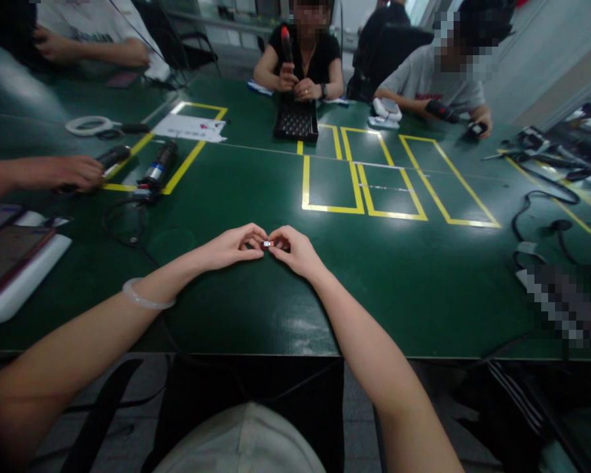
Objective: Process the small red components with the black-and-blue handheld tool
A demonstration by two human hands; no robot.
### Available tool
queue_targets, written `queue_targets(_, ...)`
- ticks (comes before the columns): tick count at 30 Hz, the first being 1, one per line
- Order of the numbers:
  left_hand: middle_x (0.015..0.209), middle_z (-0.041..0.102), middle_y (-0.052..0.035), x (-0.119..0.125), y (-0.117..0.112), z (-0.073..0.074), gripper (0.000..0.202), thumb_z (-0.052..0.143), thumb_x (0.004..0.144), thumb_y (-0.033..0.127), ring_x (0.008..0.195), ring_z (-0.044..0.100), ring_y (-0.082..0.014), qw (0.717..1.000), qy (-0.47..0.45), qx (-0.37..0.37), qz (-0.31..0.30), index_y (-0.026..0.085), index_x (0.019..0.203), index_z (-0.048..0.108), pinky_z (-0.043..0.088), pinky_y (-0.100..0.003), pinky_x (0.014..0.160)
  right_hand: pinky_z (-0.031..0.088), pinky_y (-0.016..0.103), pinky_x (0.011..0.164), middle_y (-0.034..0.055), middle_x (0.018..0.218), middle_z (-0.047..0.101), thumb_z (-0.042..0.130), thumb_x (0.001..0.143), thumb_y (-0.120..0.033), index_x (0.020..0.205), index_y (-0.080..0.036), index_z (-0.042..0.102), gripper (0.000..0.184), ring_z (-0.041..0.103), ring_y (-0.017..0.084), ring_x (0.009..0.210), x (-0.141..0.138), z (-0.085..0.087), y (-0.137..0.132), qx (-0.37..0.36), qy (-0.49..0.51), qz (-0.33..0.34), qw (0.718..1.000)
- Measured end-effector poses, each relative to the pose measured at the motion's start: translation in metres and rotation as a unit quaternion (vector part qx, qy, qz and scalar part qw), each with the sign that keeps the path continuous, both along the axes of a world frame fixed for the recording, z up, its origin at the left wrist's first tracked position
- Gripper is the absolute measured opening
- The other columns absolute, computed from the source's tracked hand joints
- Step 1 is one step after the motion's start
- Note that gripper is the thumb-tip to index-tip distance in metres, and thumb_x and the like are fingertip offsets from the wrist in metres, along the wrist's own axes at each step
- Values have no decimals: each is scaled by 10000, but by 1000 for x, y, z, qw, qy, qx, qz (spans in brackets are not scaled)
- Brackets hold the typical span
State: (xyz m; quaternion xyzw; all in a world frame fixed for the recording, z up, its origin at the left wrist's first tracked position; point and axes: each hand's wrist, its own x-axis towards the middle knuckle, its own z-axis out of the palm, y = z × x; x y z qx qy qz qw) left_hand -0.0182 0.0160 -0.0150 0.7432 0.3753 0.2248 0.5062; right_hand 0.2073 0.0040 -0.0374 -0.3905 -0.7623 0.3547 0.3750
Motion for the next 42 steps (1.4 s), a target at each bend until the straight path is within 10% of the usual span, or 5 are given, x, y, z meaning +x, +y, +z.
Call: queue_targets(42,886,681,-51,1,-2,5,290,585,932,403,782,637,-161,997,44,67,20,139,1050,610,485,-272,722,511,294,754,7,882,702,689,854,-329,1000,-207,589,215,633,133,758,-3,-1,-2,-64,45,31,996)
